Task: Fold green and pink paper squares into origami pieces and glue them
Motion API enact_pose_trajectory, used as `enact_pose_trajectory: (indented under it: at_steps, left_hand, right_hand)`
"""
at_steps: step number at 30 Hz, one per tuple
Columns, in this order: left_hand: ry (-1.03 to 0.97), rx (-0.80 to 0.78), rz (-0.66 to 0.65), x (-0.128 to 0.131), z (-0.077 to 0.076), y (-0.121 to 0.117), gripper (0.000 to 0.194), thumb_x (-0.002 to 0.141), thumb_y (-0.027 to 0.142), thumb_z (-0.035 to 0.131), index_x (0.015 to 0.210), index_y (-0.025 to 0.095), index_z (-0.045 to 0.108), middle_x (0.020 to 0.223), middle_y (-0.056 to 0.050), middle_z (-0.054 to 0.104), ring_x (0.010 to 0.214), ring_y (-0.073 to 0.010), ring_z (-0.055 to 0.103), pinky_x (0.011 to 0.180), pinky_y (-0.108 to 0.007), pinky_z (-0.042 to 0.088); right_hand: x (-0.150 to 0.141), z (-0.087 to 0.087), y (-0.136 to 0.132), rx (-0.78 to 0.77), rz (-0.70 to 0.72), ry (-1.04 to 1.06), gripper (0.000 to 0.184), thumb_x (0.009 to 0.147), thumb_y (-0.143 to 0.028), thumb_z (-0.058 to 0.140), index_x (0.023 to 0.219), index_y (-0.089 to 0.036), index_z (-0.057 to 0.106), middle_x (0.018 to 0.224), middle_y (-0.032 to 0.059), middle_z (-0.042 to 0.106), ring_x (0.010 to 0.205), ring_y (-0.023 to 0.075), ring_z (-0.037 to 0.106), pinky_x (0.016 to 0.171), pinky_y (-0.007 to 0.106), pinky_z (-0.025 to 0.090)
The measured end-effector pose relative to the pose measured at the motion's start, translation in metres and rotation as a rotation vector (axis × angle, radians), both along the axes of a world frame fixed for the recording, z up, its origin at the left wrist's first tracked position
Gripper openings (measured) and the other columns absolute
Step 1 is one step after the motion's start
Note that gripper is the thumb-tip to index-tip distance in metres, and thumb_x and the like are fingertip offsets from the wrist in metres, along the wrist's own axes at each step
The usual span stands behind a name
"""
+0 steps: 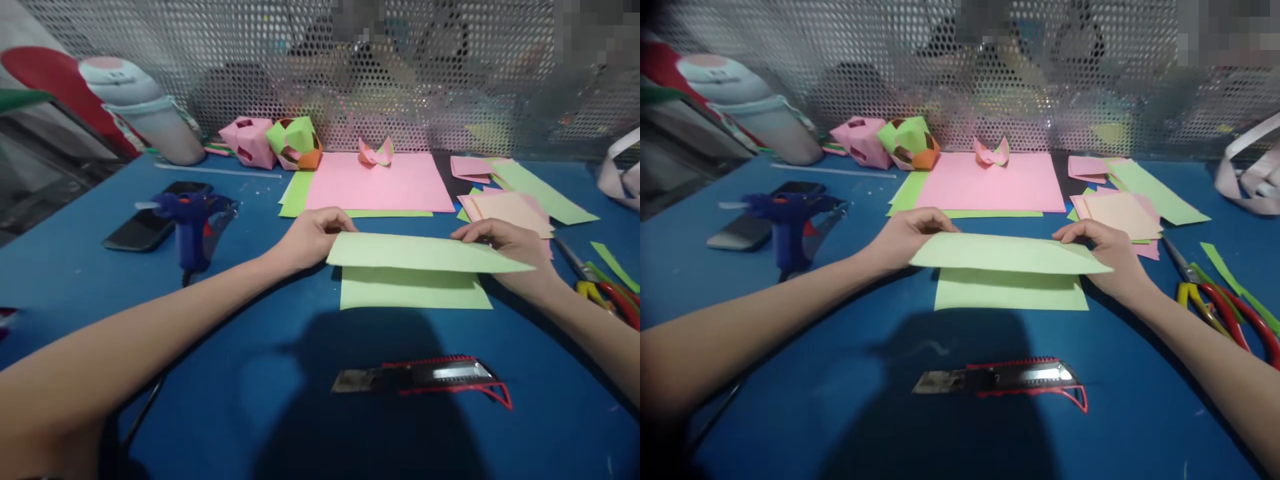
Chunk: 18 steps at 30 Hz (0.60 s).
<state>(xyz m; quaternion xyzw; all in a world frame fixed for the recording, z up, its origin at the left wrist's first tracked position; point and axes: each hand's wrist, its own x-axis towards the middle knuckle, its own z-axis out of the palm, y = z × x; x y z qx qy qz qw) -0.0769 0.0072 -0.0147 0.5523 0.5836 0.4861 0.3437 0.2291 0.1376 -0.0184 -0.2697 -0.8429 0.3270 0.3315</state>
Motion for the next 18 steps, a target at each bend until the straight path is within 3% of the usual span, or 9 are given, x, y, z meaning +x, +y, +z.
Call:
enact_pose_trajectory:
  at_steps: [5,9,12,15,18]
  left_hand:
    - [0.009,0.05,-0.021,0.002,0.003,-0.006,0.018,0.072,0.028,0.073,0.08,0.015,0.066,0.092,-0.009,0.071,0.088,-0.0202,0.067,0.081,-0.035,0.053]
    - [0.217,0.088,-0.12,0.002,0.002,-0.009,0.006,0.078,0.022,0.064,0.078,0.017,0.065,0.094,-0.007,0.069,0.093,-0.0191,0.064,0.087,-0.034,0.049]
    - [0.417,0.157,-0.176,0.001,0.001,-0.01,0.008,0.08,0.016,0.058,0.077,0.018,0.065,0.092,-0.006,0.068,0.09,-0.0185,0.062,0.087,-0.033,0.047]
    - [0.507,0.221,-0.203,0.001,-0.001,-0.011,0.013,0.083,0.014,0.053,0.078,0.019,0.064,0.091,-0.008,0.067,0.092,-0.0194,0.061,0.085,-0.033,0.047]
    - [0.589,0.227,-0.216,0.002,-0.003,-0.012,0.015,0.085,0.017,0.05,0.08,0.019,0.064,0.094,-0.009,0.067,0.095,-0.0205,0.06,0.086,-0.034,0.047]
  right_hand:
    - [0.003,-0.005,-0.003,0.185,0.141,-0.061,0.004,0.085,-0.025,0.061,0.087,-0.021,0.062,0.102,0.0093,0.068,0.093,0.0193,0.065,0.082,0.036,0.051]
    - [0.003,-0.013,0.001,0.344,0.192,-0.112,0.006,0.086,-0.023,0.059,0.092,-0.023,0.061,0.103,0.0094,0.068,0.095,0.021,0.064,0.083,0.039,0.052]
    - [0.006,-0.011,0.001,0.462,0.2,-0.142,0.024,0.087,-0.026,0.057,0.111,-0.027,0.06,0.116,0.0107,0.065,0.108,0.0258,0.061,0.09,0.046,0.049]
    - [0.018,-0.006,-0.005,0.625,0.288,-0.184,0.049,0.086,-0.032,0.054,0.135,-0.034,0.046,0.134,0.0099,0.056,0.121,0.0304,0.053,0.095,0.052,0.046]
    - [0.033,-0.006,-0.014,0.757,0.329,-0.217,0.068,0.081,-0.023,0.062,0.142,-0.038,0.037,0.13,0.0055,0.06,0.119,0.0265,0.056,0.095,0.046,0.049]
